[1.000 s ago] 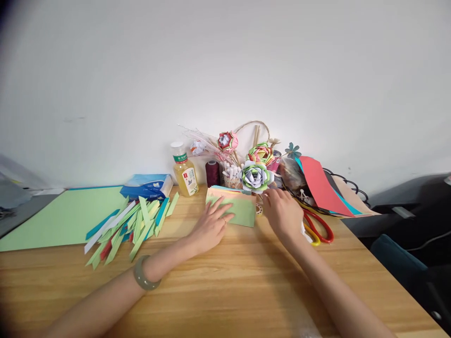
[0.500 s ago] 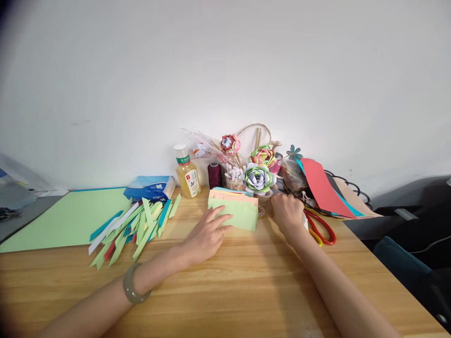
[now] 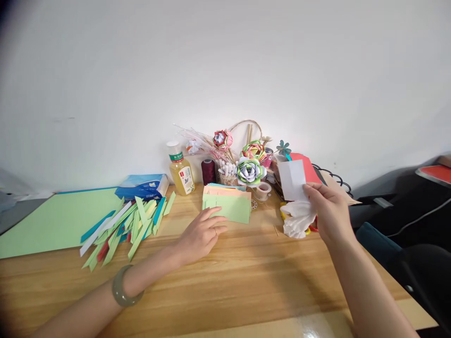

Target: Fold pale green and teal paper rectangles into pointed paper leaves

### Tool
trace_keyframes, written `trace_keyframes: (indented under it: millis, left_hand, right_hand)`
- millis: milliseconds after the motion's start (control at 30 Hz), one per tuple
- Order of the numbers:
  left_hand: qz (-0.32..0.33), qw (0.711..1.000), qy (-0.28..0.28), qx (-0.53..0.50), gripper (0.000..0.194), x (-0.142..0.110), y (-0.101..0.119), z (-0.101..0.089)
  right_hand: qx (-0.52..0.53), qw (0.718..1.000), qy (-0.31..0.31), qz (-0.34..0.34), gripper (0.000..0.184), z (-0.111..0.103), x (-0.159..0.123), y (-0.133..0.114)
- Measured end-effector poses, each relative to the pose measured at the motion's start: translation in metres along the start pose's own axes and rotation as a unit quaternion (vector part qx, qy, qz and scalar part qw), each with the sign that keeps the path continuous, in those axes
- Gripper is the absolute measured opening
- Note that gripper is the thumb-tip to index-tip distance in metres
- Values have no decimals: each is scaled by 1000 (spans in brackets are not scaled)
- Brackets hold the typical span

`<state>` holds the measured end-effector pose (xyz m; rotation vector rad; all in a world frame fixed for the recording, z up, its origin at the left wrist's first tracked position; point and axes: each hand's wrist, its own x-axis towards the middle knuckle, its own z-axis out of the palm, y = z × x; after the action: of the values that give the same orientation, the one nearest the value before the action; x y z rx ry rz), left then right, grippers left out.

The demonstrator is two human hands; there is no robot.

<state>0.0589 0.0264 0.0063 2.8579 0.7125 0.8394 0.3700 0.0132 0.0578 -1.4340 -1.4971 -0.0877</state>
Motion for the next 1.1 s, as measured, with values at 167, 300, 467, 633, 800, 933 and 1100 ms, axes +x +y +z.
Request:
trace_keyframes:
  millis: [167, 300, 467, 633, 800, 933, 1100]
  left_hand:
    - [9, 1000, 10, -11, 35, -6, -1, -4]
    - [28, 999, 19, -23, 35, -9, 3, -10]
    - [-36, 994, 103, -28, 26, -27, 17, -26]
    - [-235, 957, 149, -86, 18, -49, 27, -38]
    - [-425, 853, 115, -281, 36, -52, 27, -31]
    - [-491, 754, 155, -408, 37, -50, 18, -24]
    - [-461, 764, 180, -414, 38, -44, 9, -35]
  right_hand:
    - [-4, 1000, 24, 1, 40, -6, 4, 4]
    - [-52, 985, 154, -65, 47, -9, -6, -8]
    - [-83, 958, 34, -273, 8, 0, -58, -51]
    - [-95, 839, -142, -517, 33, 43, -91, -86]
    - [-78, 825, -137, -543, 26, 81, -86, -106]
    - [-47, 817, -117, -563, 21, 94, -84, -115]
    - [23, 802, -145, -579, 31, 94, -77, -111]
